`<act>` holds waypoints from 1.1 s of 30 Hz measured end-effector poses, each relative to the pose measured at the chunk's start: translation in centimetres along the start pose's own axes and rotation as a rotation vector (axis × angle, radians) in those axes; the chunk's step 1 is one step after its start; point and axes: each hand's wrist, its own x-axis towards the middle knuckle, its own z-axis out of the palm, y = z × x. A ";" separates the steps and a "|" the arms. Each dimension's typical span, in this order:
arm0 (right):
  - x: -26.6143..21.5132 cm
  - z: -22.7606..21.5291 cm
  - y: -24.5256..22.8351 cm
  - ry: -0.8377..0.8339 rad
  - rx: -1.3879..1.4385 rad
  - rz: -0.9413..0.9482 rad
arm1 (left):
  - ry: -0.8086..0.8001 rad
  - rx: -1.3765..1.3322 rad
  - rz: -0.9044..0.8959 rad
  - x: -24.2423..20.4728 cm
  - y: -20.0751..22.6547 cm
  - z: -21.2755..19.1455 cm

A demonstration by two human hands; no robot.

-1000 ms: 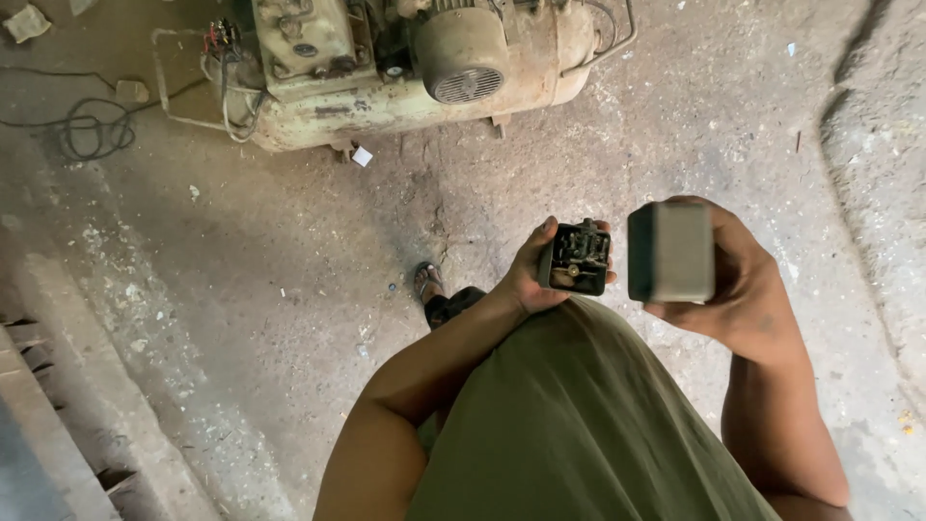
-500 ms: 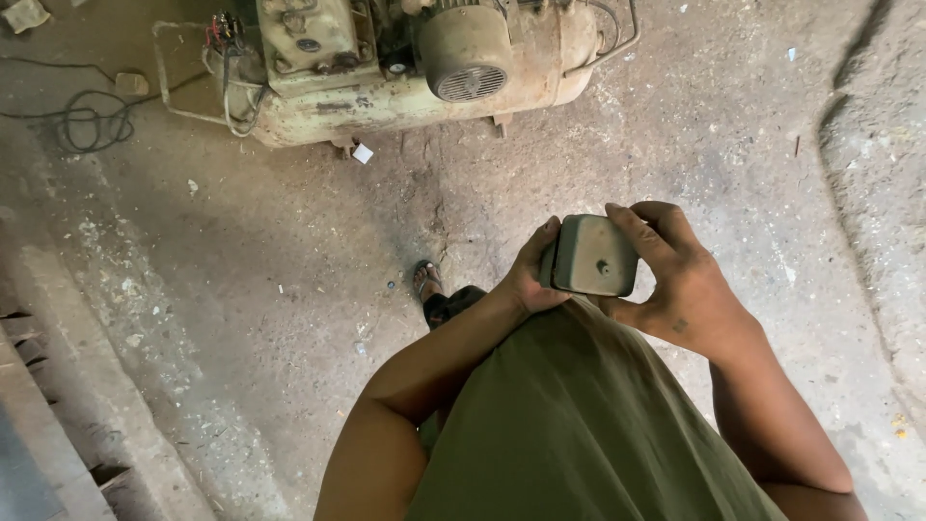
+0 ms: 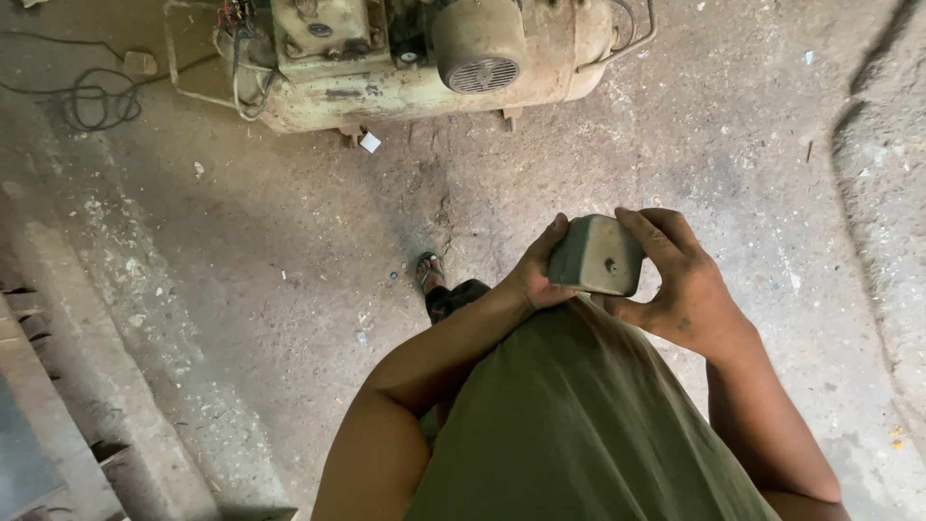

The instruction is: Assembling a pressure switch by fitting and securing the protective cover onto the base unit.

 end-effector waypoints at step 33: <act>0.7 -1.1 1.6 0.045 0.061 -0.051 | 0.036 -0.022 -0.001 1.6 -0.5 -3.8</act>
